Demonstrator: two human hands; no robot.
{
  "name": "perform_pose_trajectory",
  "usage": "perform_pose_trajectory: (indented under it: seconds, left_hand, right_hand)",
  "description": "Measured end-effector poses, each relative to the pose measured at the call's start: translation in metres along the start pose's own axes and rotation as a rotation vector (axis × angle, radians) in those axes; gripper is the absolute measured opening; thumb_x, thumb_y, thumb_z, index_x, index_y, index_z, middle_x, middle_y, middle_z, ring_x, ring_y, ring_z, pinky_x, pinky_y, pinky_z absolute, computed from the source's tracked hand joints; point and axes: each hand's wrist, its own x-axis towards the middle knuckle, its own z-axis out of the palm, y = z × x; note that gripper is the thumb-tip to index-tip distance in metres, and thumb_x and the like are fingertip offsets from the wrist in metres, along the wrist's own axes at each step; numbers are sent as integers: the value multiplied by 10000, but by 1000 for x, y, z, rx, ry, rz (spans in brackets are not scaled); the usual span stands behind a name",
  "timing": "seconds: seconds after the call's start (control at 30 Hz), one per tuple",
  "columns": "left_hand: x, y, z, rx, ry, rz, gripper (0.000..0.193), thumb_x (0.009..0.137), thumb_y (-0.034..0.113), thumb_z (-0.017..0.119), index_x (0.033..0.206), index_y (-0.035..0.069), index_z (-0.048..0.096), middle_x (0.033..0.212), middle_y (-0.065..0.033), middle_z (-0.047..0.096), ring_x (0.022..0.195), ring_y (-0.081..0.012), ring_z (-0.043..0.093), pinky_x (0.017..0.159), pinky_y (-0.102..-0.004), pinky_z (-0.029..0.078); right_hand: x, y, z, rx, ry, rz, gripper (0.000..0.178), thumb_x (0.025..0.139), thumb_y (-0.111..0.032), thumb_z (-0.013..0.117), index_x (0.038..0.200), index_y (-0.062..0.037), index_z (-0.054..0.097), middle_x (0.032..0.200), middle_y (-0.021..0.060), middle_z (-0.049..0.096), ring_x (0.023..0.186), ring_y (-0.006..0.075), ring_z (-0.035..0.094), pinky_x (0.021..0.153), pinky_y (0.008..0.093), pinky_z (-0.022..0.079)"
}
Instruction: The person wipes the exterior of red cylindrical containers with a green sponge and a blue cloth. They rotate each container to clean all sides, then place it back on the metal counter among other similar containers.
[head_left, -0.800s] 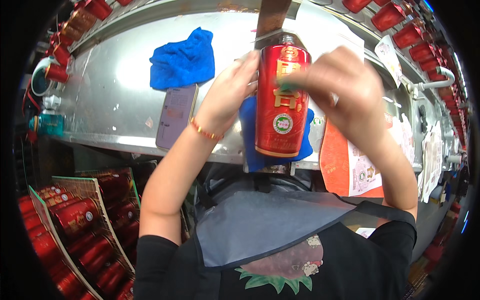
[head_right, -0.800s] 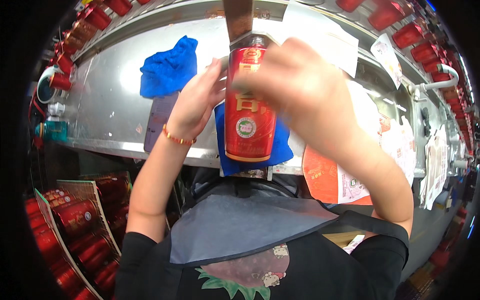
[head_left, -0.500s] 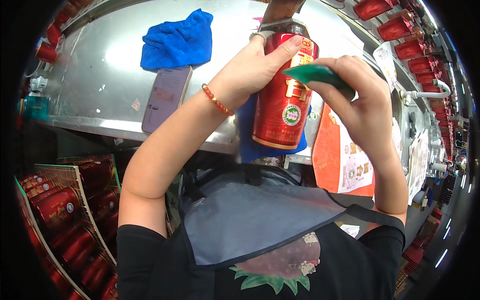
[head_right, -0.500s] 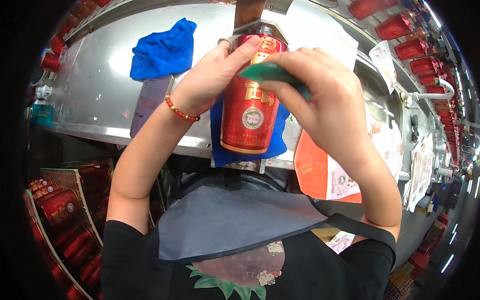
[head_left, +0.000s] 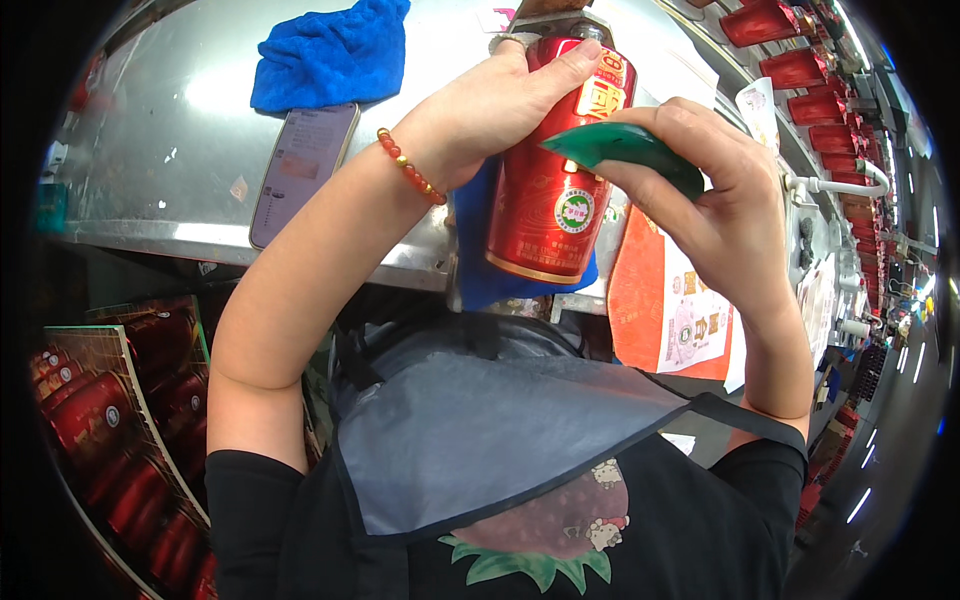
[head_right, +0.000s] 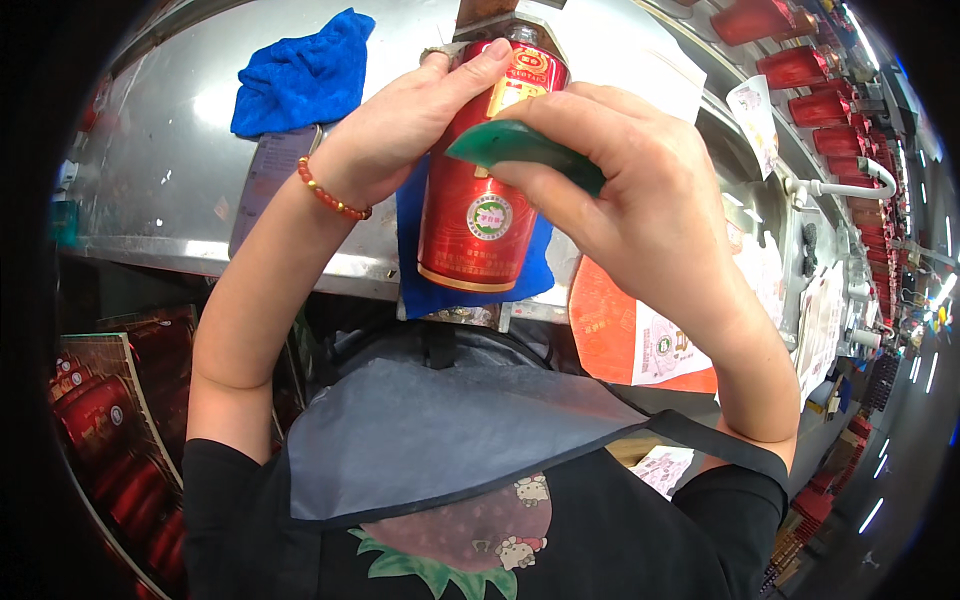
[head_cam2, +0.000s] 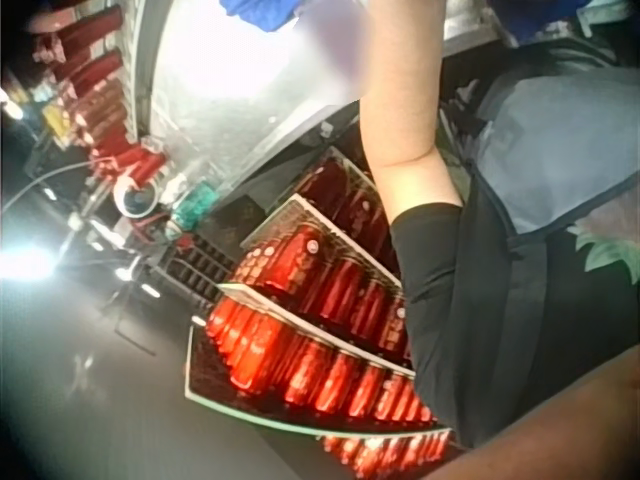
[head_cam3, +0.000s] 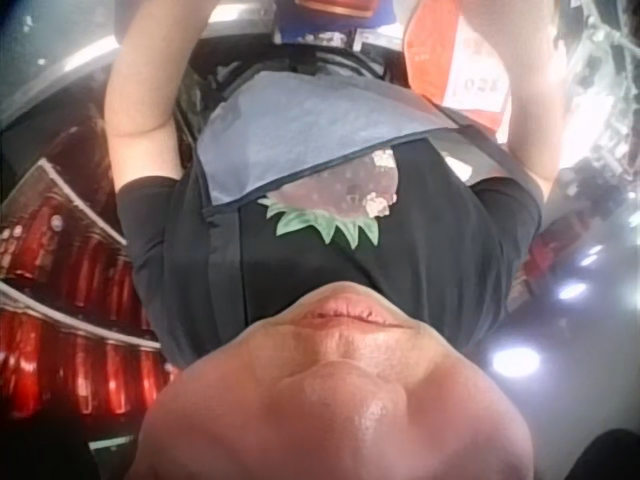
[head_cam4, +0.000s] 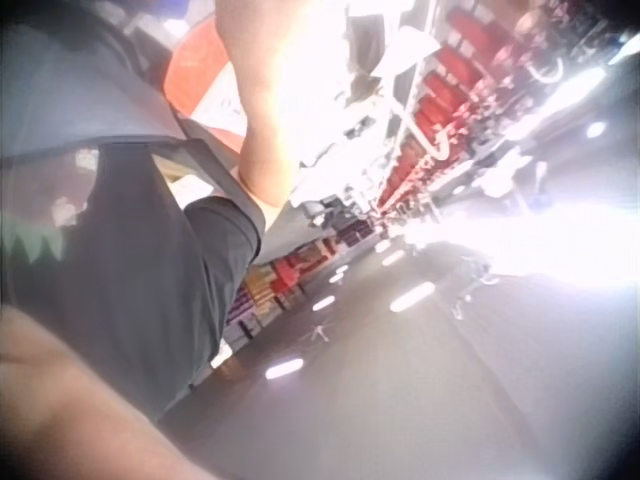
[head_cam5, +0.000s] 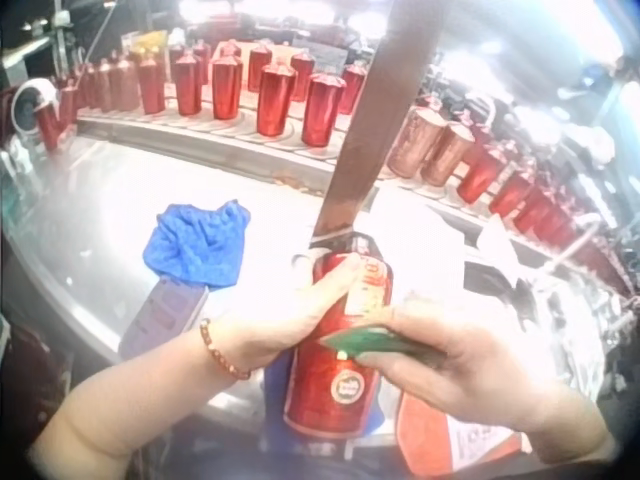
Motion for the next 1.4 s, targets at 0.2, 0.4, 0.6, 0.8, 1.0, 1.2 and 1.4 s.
perform_pose_trajectory:
  seconds: [0.2, 0.4, 0.6, 0.8, 1.0, 1.2, 1.4]
  left_hand:
    - [0, -2, 0, -32, -6, 16, 806, 992, 505, 652, 1441, -93, 350, 1314, -189, 626, 1179, -205, 645, 1003, -354, 538]
    - [5, -7, 3, -106, 50, -19, 707, 1009, 489, 632, 1393, -58, 399, 1271, -162, 651, 1137, -197, 666, 979, -346, 553]
    - [15, -14, -7, -310, -100, 57, 457, 1108, 457, 427, 1359, 90, 535, 1271, -70, 675, 1123, -143, 667, 1016, -347, 532]
    - [32, 2, -11, -214, -33, -30, 486, 1055, 496, 543, 1290, 74, 596, 1197, -64, 713, 1114, -131, 670, 1014, -323, 519]
    - [45, 15, -16, 102, -43, -172, 635, 909, 600, 715, 1216, 51, 634, 1166, -107, 730, 1099, -208, 697, 969, -356, 553]
    - [59, 14, -16, -5, -100, -229, 627, 887, 559, 760, 1221, 50, 608, 1145, -112, 734, 1053, -202, 717, 944, -362, 573]
    - [36, 6, -5, -173, -144, -209, 448, 996, 467, 660, 1132, 41, 665, 1075, -87, 746, 981, -161, 728, 907, -338, 573]
  right_hand:
    - [3, 5, 1, -19, 9, -1, 239, 833, -118, 800, 1058, -54, 749, 865, 96, 704, 761, 240, 686, 689, 332, 527]
    - [7, 20, -3, 15, 93, 29, 231, 842, -77, 782, 1065, -36, 742, 878, 109, 699, 771, 243, 681, 691, 328, 529]
    - [9, 21, -5, -223, 139, -208, 298, 775, 26, 798, 1060, -57, 774, 766, 69, 607, 735, 222, 587, 655, 343, 462]
    - [11, 27, -8, -285, 174, -206, 314, 747, 31, 792, 1048, -61, 777, 774, 66, 626, 727, 233, 580, 661, 349, 462]
    - [9, 25, -4, -175, 144, -196, 282, 767, 12, 797, 1041, -56, 776, 776, 60, 621, 734, 216, 581, 664, 344, 454]
    - [18, 40, -13, -63, 136, -53, 228, 820, -52, 775, 1047, -67, 765, 804, 75, 640, 748, 231, 609, 670, 355, 481]
    - [15, 28, -38, 40, 100, -35, 227, 827, -40, 755, 1053, -31, 746, 836, 104, 633, 796, 250, 620, 719, 345, 481]
